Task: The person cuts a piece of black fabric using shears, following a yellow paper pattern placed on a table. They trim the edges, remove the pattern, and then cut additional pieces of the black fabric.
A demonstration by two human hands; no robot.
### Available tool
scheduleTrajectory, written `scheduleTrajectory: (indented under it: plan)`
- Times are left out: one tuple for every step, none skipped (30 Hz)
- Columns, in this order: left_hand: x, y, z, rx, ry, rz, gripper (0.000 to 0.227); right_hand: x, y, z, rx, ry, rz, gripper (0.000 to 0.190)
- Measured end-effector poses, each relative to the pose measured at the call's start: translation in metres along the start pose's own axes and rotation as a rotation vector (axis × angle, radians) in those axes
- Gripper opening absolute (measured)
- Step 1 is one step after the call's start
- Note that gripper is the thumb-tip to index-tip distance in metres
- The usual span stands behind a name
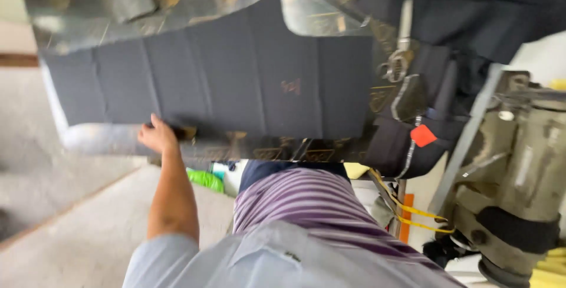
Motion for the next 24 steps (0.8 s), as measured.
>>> scheduleTrajectory:
  plan:
    - [0.003, -0.017, 0.005, 0.270, -0.040, 0.058, 0.057, -0.021, -0.015, -0.013, 0.033, 0.025, -0.023, 0.017]
    - [-0.016, -0.013, 0.020, 0.524, -0.082, 0.075, 0.074, -0.035, -0.028, -0.020, 0.054, 0.086, -0.055, 0.020]
    - [-0.014, -0.009, 0.041, 0.537, -0.067, 0.057, 0.074, -0.054, -0.054, -0.022, 0.075, 0.148, -0.087, 0.024]
    - [-0.011, -0.018, 0.048, 0.700, -0.082, 0.075, 0.084, -0.066, -0.083, -0.033, 0.083, 0.190, -0.129, 0.029]
    - [-0.008, -0.025, 0.053, 0.863, -0.097, 0.093, 0.094, -0.080, -0.119, -0.029, 0.092, 0.232, -0.171, 0.033]
    - [-0.007, -0.031, 0.064, 0.858, -0.112, 0.098, 0.094, -0.110, -0.171, -0.042, 0.083, 0.226, -0.182, 0.033]
    - [-0.006, -0.039, 0.073, 0.898, -0.107, 0.134, 0.093, -0.145, -0.223, -0.061, 0.071, 0.086, -0.084, 0.043]
    - [-0.008, -0.040, 0.087, 0.932, -0.102, 0.160, 0.094, -0.177, -0.276, -0.086, 0.056, -0.041, 0.016, 0.055]
    - [-0.010, -0.042, 0.099, 0.921, -0.117, 0.155, 0.094, -0.182, -0.304, -0.098, 0.043, -0.036, 0.005, 0.055]
    - [-0.013, -0.043, 0.111, 0.823, -0.138, 0.103, 0.081, -0.193, -0.326, -0.110, -0.073, -0.147, 0.050, 0.064]
    - [-0.015, -0.044, 0.122, 0.725, -0.158, 0.049, 0.068, -0.204, -0.348, -0.124, -0.190, -0.258, 0.098, 0.074]
    - [0.001, -0.032, 0.132, 0.718, -0.170, 0.053, 0.068, -0.210, -0.360, -0.129, -0.202, -0.259, 0.092, 0.074]
    - [0.018, -0.022, 0.137, 0.850, -0.006, -0.391, 0.062, -0.213, -0.373, -0.133, -0.171, -0.206, 0.085, 0.071]
    - [0.028, -0.005, 0.144, 0.953, 0.159, -0.848, 0.057, -0.217, -0.385, -0.137, -0.147, -0.143, 0.078, 0.068]
    - [0.036, -0.010, 0.161, 0.945, 0.137, -0.852, 0.057, -0.220, -0.398, -0.141, -0.166, -0.134, 0.071, 0.068]
    - [0.036, -0.010, 0.178, 0.955, 0.062, -1.171, 0.043, -0.225, -0.410, -0.143, -0.162, -0.167, 0.086, 0.067]
    - [0.037, -0.008, 0.195, 0.954, -0.020, -1.489, 0.032, -0.230, -0.422, -0.146, -0.159, -0.199, 0.101, 0.067]
    - [0.061, 0.007, 0.186, 0.956, -0.037, -1.484, 0.032, -0.229, -0.431, -0.150, -0.174, -0.199, 0.096, 0.067]
    - [0.092, 0.023, 0.183, 0.741, 0.003, -1.430, 0.019, -0.234, -0.438, -0.155, -0.225, -0.291, 0.123, 0.068]
    - [0.121, 0.048, 0.185, 0.521, 0.045, -1.383, 0.009, -0.239, -0.445, -0.152, -0.273, -0.367, 0.155, 0.068]
    - [0.131, 0.068, 0.174, 0.514, 0.031, -1.396, 0.009, -0.238, -0.451, -0.148, -0.284, -0.352, 0.154, 0.068]
    - [0.153, 0.095, 0.161, 0.180, 0.001, -1.151, 0.013, -0.233, -0.456, -0.151, -0.277, -0.284, 0.316, 0.065]
    - [0.172, 0.124, 0.144, -0.145, -0.027, -0.894, 0.022, -0.229, -0.460, -0.154, -0.268, -0.211, 0.477, 0.062]
    - [0.167, 0.131, 0.117, -0.148, -0.042, -0.894, 0.022, -0.225, -0.464, -0.156, -0.283, -0.210, 0.472, 0.062]
Point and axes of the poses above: each hand's wrist, its own z-axis towards the middle knuckle, its own x-axis out of the back of the hand, y = z × x, the point moved 5 cm from there along z, towards the middle knuckle, and after that the axes turned 4 degrees about z, right-handed, at the moved point
